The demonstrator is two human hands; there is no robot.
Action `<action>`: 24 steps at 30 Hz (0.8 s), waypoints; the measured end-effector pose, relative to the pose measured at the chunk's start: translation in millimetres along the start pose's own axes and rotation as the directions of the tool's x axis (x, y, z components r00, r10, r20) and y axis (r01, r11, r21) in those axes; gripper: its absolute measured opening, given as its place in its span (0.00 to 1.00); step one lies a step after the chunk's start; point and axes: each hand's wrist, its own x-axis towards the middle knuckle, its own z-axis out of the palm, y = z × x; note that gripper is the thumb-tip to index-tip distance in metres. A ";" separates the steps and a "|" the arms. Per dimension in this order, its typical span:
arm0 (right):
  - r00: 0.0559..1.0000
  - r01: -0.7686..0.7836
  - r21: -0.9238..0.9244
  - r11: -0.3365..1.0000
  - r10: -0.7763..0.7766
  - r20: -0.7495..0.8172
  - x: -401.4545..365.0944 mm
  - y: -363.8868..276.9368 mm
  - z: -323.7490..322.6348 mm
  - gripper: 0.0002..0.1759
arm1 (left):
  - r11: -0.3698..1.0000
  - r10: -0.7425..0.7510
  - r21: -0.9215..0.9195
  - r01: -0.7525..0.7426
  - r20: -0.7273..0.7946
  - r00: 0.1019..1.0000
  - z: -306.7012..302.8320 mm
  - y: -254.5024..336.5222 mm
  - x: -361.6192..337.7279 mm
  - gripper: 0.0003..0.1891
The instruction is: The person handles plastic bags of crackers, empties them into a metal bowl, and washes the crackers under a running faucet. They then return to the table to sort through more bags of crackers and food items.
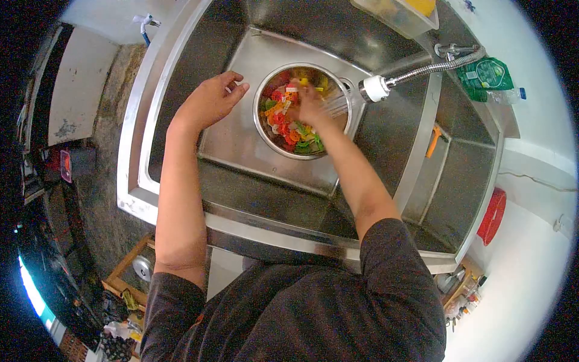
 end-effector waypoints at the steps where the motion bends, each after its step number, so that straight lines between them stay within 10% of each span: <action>1: 1.000 -0.001 0.001 1.000 0.001 0.000 -12.3 -21.8 2.6 0.54 | 1.000 0.007 -0.009 -0.007 -0.006 1.000 0.9 -1.3 0.6 0.27; 3: 0.998 0.060 -0.469 0.881 -0.045 0.045 -34.8 -64.6 -1.5 0.49 | 1.000 0.015 0.005 -0.015 -0.006 1.000 -0.1 0.5 -1.0 0.27; 10: 0.998 -0.049 -0.354 0.934 0.032 -0.053 -2.6 -2.1 30.2 0.41 | 0.999 0.048 0.014 -0.047 -0.044 0.998 -1.1 1.5 -3.1 0.24; 12: 0.981 -0.127 0.406 0.905 0.175 -0.083 13.8 39.9 35.3 0.33 | 0.999 0.046 0.016 -0.045 -0.041 0.998 -1.5 1.6 -3.1 0.24; 18: 0.914 -0.328 0.411 0.850 0.176 0.366 17.8 49.5 -30.4 0.20 | 0.999 0.039 0.015 -0.039 -0.042 0.998 -1.3 4.1 -3.5 0.24; 24: 0.917 -0.387 0.523 0.759 0.258 0.305 13.9 59.1 -46.3 0.17 | 0.999 0.044 0.009 -0.044 -0.023 0.999 0.0 0.1 -0.6 0.25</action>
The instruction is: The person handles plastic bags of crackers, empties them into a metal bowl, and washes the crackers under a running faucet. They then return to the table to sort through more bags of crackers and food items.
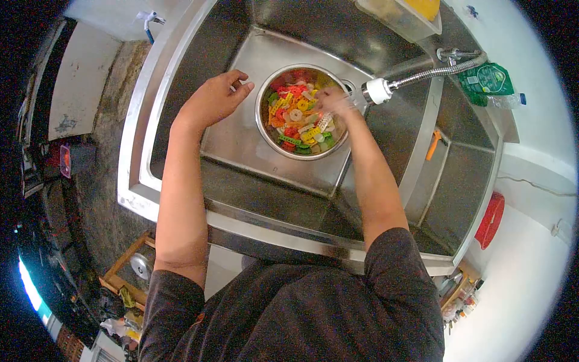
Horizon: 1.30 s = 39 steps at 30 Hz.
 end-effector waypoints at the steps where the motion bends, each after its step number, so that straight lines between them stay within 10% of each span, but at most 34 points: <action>1: 0.999 0.030 0.130 0.991 -0.033 0.018 -3.0 1.7 2.0 0.17 | 1.000 -0.004 0.002 0.004 0.018 1.000 -0.7 -0.2 -0.3 0.25; 5: 1.000 0.028 0.142 0.989 -0.029 0.005 -2.0 9.6 9.2 0.22 | 1.000 0.008 0.011 -0.008 -0.007 1.000 -0.9 3.7 -3.1 0.26; 10: 0.908 0.066 -0.512 0.857 -0.264 -0.325 -0.9 -4.7 46.1 0.39 | 1.000 -0.022 0.005 0.022 0.004 1.000 -0.5 8.1 -3.9 0.26; 15: 0.919 0.289 -0.635 0.716 -0.393 -0.024 -13.9 -46.3 90.0 0.49 | 1.000 -0.025 0.005 0.024 0.016 1.000 -0.4 7.7 -3.6 0.26; 17: 0.940 0.196 -0.909 0.367 -0.334 0.068 -22.3 -62.4 110.2 0.43 | 1.000 -0.028 0.001 0.028 0.018 0.999 -0.8 6.4 -2.5 0.26; 21: 0.844 0.318 -0.871 0.374 -0.531 0.080 -0.5 -22.8 111.6 0.35 | 1.000 -0.016 -0.015 0.016 0.008 1.000 0.0 4.8 -2.5 0.26; 24: 0.946 0.267 -0.788 0.555 -0.307 0.104 4.2 -18.5 88.2 0.30 | 1.000 -0.008 -0.014 0.009 0.012 1.000 -2.0 4.8 -2.4 0.26; 27: 0.964 -0.034 -0.787 0.617 -0.188 -0.189 11.9 -14.9 65.9 0.31 | 1.000 0.000 -0.007 0.000 0.020 1.000 -0.4 3.6 -2.7 0.26; 31: 0.934 -0.002 -0.735 0.678 -0.262 -0.243 -32.4 -57.6 98.2 0.35 | 1.000 -0.012 -0.011 0.012 0.025 1.000 1.9 3.4 -0.8 0.25; 33: 0.910 0.100 -0.894 0.436 -0.403 -0.094 -36.2 -49.3 126.8 0.38 | 1.000 -0.007 -0.004 0.007 0.031 1.000 0.8 5.2 -1.8 0.25; 39: 0.916 0.235 -0.897 0.373 -0.395 0.076 -5.3 -15.6 112.1 0.33 | 1.000 -0.002 -0.027 0.003 0.013 1.000 1.6 2.8 -2.2 0.25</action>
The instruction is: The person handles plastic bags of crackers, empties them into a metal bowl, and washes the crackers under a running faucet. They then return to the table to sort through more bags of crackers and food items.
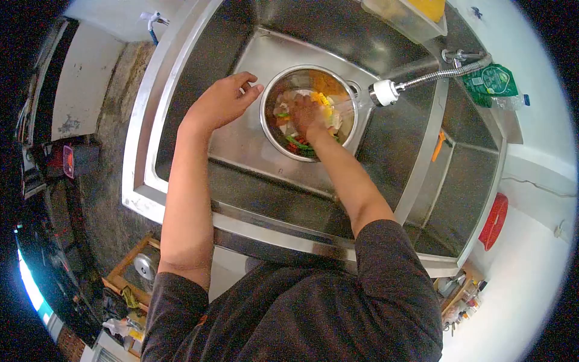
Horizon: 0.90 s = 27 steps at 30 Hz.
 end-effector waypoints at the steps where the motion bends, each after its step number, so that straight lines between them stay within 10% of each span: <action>1: 0.997 -0.070 0.007 0.998 0.070 -0.030 1.3 2.3 -8.5 0.31 | 1.000 -0.006 -0.015 0.006 -0.008 1.000 0.1 0.2 0.0 0.26; 2: 0.928 -0.323 0.615 0.720 0.369 0.054 -4.0 9.9 -17.6 0.29 | 1.000 -0.013 -0.015 0.013 -0.012 1.000 0.0 0.5 -0.5 0.26; 3: 0.799 -0.398 0.914 0.076 0.518 0.305 -13.5 9.5 -49.1 0.28 | 1.000 -0.003 0.006 0.003 -0.001 1.000 -1.3 0.8 -0.6 0.26; 5: 0.823 -0.074 0.264 0.962 0.208 -0.528 14.2 63.2 37.9 0.29 | 0.999 -0.007 0.034 0.008 -0.007 1.000 -2.9 1.6 1.3 0.26; 7: 0.976 -0.131 0.291 0.948 0.175 -0.129 -1.4 50.0 -28.6 0.35 | 0.999 0.032 0.032 -0.032 0.004 0.999 -0.4 -2.1 1.9 0.25; 9: 0.988 -0.118 0.355 0.928 0.144 -0.048 -8.8 21.0 -48.8 0.40 | 0.999 -0.026 0.038 0.025 0.026 0.999 -7.3 6.8 -1.5 0.25; 15: 0.879 0.326 -0.026 0.945 -0.313 -0.360 -7.0 -25.3 6.0 0.39 | 0.999 -0.018 0.037 0.018 -0.004 1.000 9.4 -6.5 6.5 0.25; 17: 0.965 0.263 0.155 0.952 -0.261 -0.034 -16.7 -26.2 -20.3 0.34 | 1.000 -0.026 0.012 0.026 0.003 1.000 10.1 -4.5 5.9 0.23; 19: 0.984 0.177 0.403 0.898 -0.173 -0.046 1.8 -7.6 -3.3 0.30 | 0.999 -0.050 -0.005 0.050 -0.024 0.998 10.5 -5.0 5.9 0.22; 22: 0.996 0.023 0.842 0.540 -0.083 0.026 -13.5 3.6 -20.2 0.28 | 0.998 -0.055 0.016 0.055 -0.011 0.998 13.3 -4.6 11.9 0.21; 25: 0.981 0.081 -0.077 0.994 -0.066 0.181 -43.4 8.2 -52.7 0.48 | 0.995 -0.090 0.036 0.089 0.040 0.995 9.6 0.5 9.6 0.19; 27: 0.934 0.109 0.073 0.991 -0.127 0.334 -52.9 17.5 -45.5 0.62 | 0.993 -0.097 0.075 0.094 0.047 0.994 10.8 -2.0 15.4 0.18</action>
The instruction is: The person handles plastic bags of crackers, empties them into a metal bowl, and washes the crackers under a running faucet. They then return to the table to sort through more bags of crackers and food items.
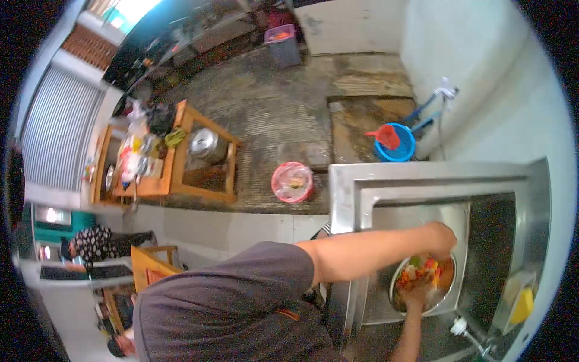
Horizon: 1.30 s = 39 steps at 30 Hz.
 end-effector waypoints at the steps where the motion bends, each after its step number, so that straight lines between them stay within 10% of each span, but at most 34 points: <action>1: 0.999 0.034 -0.018 0.999 -0.034 0.004 5.7 9.3 21.8 0.62 | 0.999 -0.032 -0.007 0.032 -0.021 0.999 3.6 -2.8 6.5 0.18; 4: 0.952 -0.153 -0.082 0.985 0.125 -0.279 35.8 37.0 82.9 0.63 | 1.000 -0.018 -0.001 0.018 -0.026 0.999 9.7 -6.9 15.7 0.17; 6: 0.904 0.175 0.220 0.960 -0.068 -0.423 45.8 38.9 88.1 0.64 | 1.000 -0.023 0.001 0.023 -0.038 0.999 9.2 -3.6 14.4 0.16; 8: 0.936 0.028 -0.084 0.996 -0.055 -0.347 37.8 18.4 59.1 0.58 | 1.000 -0.010 0.011 0.010 -0.024 1.000 9.1 -4.5 16.5 0.15; 10: 0.911 0.150 0.694 0.704 0.174 -0.374 66.3 50.0 72.6 0.50 | 1.000 0.013 0.019 -0.013 0.000 1.000 9.8 -5.9 17.4 0.16; 11: 0.794 0.099 0.252 0.963 0.076 -0.603 147.2 153.0 149.4 0.45 | 1.000 0.009 0.023 -0.009 -0.003 1.000 9.0 -6.9 15.4 0.16; 14: 0.871 0.076 0.686 0.724 0.287 -0.400 69.2 58.0 24.7 0.49 | 0.999 0.028 0.029 -0.026 -0.068 0.997 6.0 -7.1 4.5 0.16; 18: 0.908 -0.139 0.449 0.883 0.294 -0.297 36.8 47.2 -12.2 0.57 | 1.000 0.021 -0.009 -0.022 -0.038 0.999 0.4 -4.7 2.8 0.16; 20: 0.938 -0.169 -0.238 0.957 0.082 -0.336 30.4 44.6 7.0 0.65 | 1.000 0.019 -0.003 -0.019 -0.035 0.999 -1.7 -3.6 1.7 0.16; 23: 0.998 0.024 -0.393 0.919 -0.042 -0.037 23.3 31.2 34.5 0.68 | 1.000 0.014 -0.025 -0.014 -0.021 1.000 -8.0 -1.3 -9.0 0.18; 26: 0.969 -0.220 0.010 0.975 0.220 -0.111 -12.7 -18.3 19.2 0.69 | 1.000 0.020 -0.012 -0.020 -0.015 1.000 -5.1 -0.7 -5.4 0.18; 28: 0.975 -0.175 0.094 0.980 0.186 -0.125 26.0 27.3 59.8 0.68 | 1.000 0.019 0.005 -0.019 -0.022 1.000 -1.5 2.5 -5.2 0.19; 30: 0.884 0.047 0.707 0.705 0.300 -0.358 37.1 39.5 63.4 0.57 | 1.000 0.011 0.009 -0.011 -0.033 0.999 1.4 1.8 -3.0 0.19; 33: 0.807 0.098 0.386 0.917 0.154 -0.570 59.5 70.6 45.8 0.44 | 1.000 0.013 0.004 -0.013 -0.039 0.999 6.8 -1.3 4.4 0.19; 36: 0.824 0.026 0.460 0.887 0.242 -0.513 64.8 76.3 19.8 0.37 | 0.999 0.027 -0.015 -0.028 -0.063 0.998 6.2 -3.0 2.9 0.19; 39: 0.863 -0.084 0.254 0.964 0.198 -0.465 67.8 53.6 28.4 0.52 | 1.000 0.024 -0.009 -0.025 -0.042 0.999 2.5 -2.1 2.3 0.19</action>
